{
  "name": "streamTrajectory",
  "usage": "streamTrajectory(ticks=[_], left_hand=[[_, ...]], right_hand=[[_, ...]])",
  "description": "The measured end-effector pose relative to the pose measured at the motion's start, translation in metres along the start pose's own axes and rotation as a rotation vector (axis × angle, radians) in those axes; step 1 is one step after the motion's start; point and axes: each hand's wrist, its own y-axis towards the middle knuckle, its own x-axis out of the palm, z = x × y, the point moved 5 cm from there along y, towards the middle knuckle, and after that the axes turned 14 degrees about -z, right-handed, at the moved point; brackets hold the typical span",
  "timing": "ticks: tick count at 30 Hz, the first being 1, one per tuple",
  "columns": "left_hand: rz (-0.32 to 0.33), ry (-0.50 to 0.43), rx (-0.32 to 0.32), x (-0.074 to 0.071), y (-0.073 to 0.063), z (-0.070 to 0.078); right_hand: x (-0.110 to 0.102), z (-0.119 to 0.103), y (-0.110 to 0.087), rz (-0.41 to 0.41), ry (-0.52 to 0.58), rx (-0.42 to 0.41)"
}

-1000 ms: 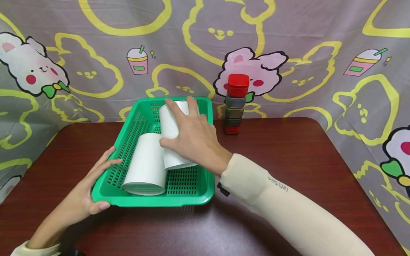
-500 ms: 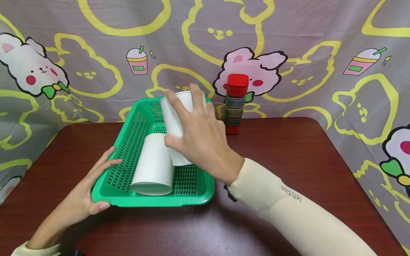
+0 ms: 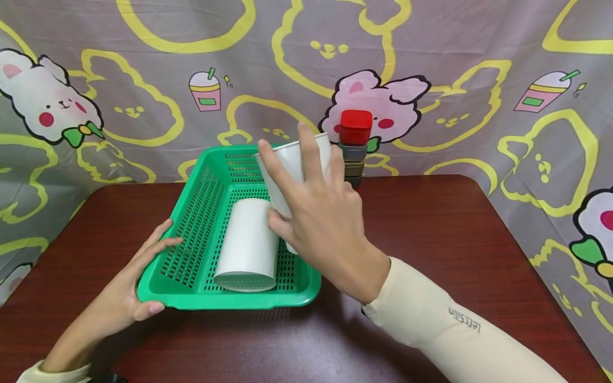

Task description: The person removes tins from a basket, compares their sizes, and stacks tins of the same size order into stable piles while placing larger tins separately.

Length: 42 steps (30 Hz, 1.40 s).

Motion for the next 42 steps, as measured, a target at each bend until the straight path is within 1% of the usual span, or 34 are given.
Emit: streamTrajectory(ticks=[5, 9, 13, 16, 22, 26, 29, 35, 38, 42], left_hand=[[0.001, 0.011, 0.023, -0.001, 0.000, 0.001], [0.006, 0.016, 0.032, -0.001, 0.000, 0.001], [0.008, 0.014, 0.026, 0.000, -0.001, 0.001], [0.007, 0.018, 0.026, 0.000, -0.001, 0.001], [0.009, 0.029, 0.035, -0.001, -0.001, 0.002], [0.008, 0.033, 0.032, -0.001, -0.001, 0.002], [0.007, 0.036, 0.032, -0.001, -0.002, 0.002], [0.007, 0.038, 0.036, -0.001, -0.001, 0.001], [0.002, 0.021, 0.038, -0.001, -0.001, 0.000], [0.002, 0.029, 0.037, 0.000, 0.000, 0.001]], right_hand=[[-0.007, 0.007, -0.017, 0.081, -0.086, -0.011], [-0.011, 0.014, -0.029, 0.180, -0.133, -0.008], [-0.014, 0.024, -0.040, 0.293, -0.129, 0.017], [-0.015, 0.035, -0.048, 0.335, -0.114, 0.045], [-0.012, 0.065, -0.061, 0.331, -0.130, 0.136], [-0.007, 0.088, -0.065, 0.339, -0.126, 0.195], [-0.001, 0.104, -0.066, 0.354, -0.122, 0.224], [0.016, 0.132, -0.064, 0.372, -0.090, 0.251], [0.026, 0.143, -0.060, 0.355, -0.078, 0.260], [0.038, 0.156, -0.055, 0.313, -0.079, 0.287]])
